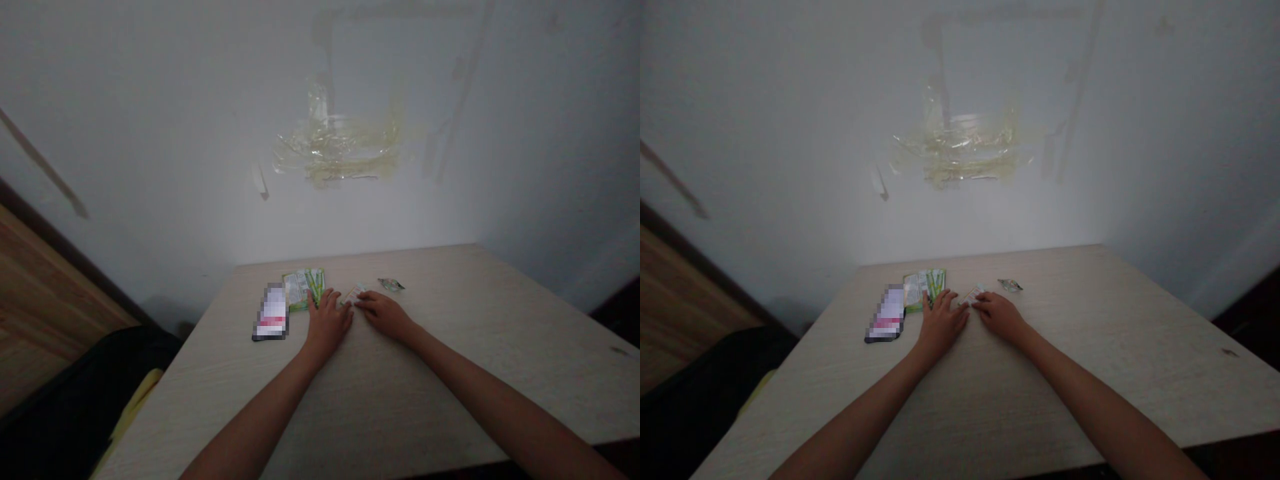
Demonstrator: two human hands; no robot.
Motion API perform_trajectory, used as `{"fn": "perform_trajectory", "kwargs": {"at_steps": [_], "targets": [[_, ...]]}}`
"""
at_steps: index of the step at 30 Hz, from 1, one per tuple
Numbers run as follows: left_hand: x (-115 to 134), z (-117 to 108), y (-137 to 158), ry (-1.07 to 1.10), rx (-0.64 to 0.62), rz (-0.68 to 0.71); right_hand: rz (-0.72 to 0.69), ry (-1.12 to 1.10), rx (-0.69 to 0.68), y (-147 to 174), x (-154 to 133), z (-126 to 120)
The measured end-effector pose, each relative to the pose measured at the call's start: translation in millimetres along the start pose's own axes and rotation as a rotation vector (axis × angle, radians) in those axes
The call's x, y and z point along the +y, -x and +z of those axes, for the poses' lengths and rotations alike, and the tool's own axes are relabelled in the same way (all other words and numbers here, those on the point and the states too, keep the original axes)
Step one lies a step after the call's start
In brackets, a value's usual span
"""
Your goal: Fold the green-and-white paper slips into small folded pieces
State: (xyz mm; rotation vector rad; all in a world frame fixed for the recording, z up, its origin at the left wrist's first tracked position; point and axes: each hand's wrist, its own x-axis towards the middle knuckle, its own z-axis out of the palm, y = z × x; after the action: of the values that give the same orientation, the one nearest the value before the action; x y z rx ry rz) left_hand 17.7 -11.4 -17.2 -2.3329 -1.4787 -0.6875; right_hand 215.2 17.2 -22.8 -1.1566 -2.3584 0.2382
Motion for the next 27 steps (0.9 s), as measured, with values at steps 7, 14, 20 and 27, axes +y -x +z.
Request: {"fn": "perform_trajectory", "kwargs": {"at_steps": [7,14,20,27], "targets": [[-1.1,1.4,-0.1,0.032,0.017,0.014,-0.005,-0.075,0.037,0.3,5.6,3.6],[1.6,-3.5,0.4,0.032,0.004,-0.02,-0.015,-0.078,0.026,-0.4,5.7,2.4],[1.7,-4.9,-1.9,0.087,-0.053,-0.115,0.007,-0.083,0.018,0.1,3.5,0.5],[-0.5,-1.8,-1.4,0.123,-0.071,-0.161,-0.001,-0.116,0.028,2.0,4.8,0.6]]}}
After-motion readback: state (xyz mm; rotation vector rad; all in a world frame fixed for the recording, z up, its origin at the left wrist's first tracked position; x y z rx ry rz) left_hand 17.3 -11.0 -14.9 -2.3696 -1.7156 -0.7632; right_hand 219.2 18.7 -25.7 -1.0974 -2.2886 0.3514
